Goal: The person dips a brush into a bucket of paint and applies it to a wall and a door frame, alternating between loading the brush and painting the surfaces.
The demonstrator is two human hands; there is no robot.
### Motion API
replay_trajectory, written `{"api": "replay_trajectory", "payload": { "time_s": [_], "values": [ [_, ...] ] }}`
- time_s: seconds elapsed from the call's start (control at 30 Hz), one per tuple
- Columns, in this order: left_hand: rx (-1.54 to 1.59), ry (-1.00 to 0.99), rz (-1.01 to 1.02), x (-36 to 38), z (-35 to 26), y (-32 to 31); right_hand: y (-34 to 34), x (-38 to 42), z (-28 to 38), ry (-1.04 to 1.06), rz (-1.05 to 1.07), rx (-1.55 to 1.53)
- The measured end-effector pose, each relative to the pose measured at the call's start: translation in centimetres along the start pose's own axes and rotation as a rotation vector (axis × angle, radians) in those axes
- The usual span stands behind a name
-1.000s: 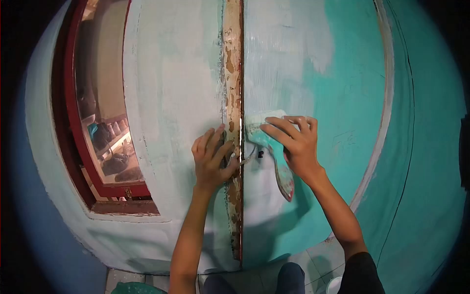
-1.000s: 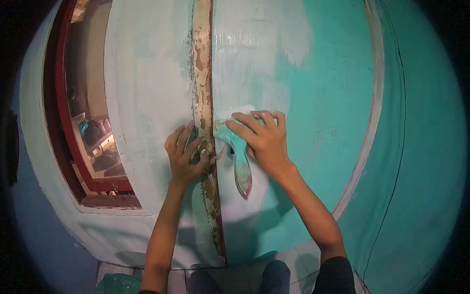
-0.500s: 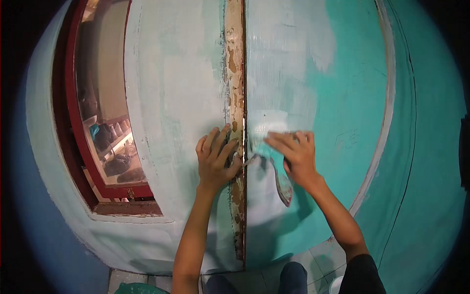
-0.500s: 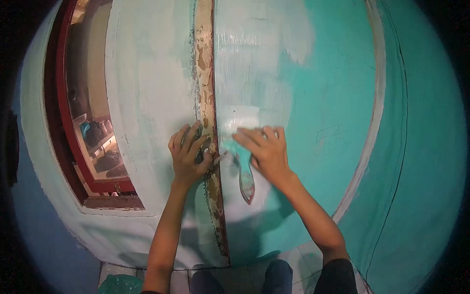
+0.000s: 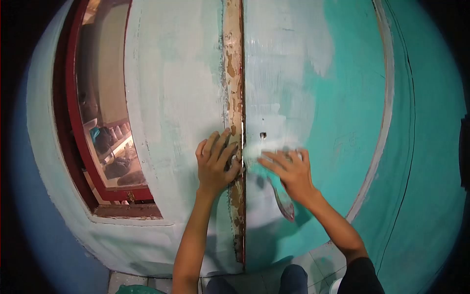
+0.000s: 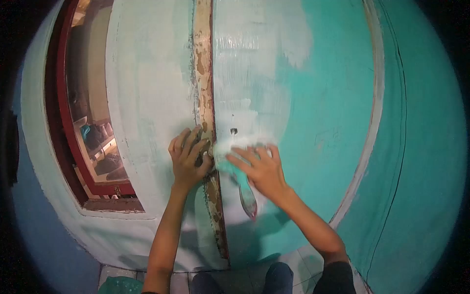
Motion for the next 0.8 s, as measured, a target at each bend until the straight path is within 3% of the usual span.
{"api": "replay_trajectory", "payload": {
  "time_s": [0.07,0.17,0.23,0.37,0.63,0.8],
  "values": [
    [0.006,-0.011,0.013,0.0,-0.2,0.0,-0.1,0.2,0.2,0.015,0.064,-0.023],
    [0.0,0.005,0.004,0.0,-0.3,-0.1,1.6,-2.8,-1.4,0.036,-0.025,0.053],
    [-0.02,0.004,0.026,0.1,-0.2,-0.2,2.6,-5.7,-3.4,-0.037,-0.208,0.114],
    [0.002,0.003,0.028,0.3,-0.2,-0.3,0.7,-5.4,-4.4,-0.085,-0.212,0.124],
    [0.005,0.004,0.067,0.0,-0.2,-0.2,-0.7,4.2,1.3,-0.044,0.116,-0.038],
    [0.063,0.003,0.054,0.2,-0.4,0.1,0.2,0.2,-0.9,-0.064,-0.05,0.025]
  ]
}}
Point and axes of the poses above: each hand's wrist, its own x-axis away from the middle knuckle, its own y-axis out of the back of the hand, z = x × y, the point moved 7 cm from there along -x, towards the middle knuckle, and after that the axes turned 2 degrees about z, right-handed, at the moved point
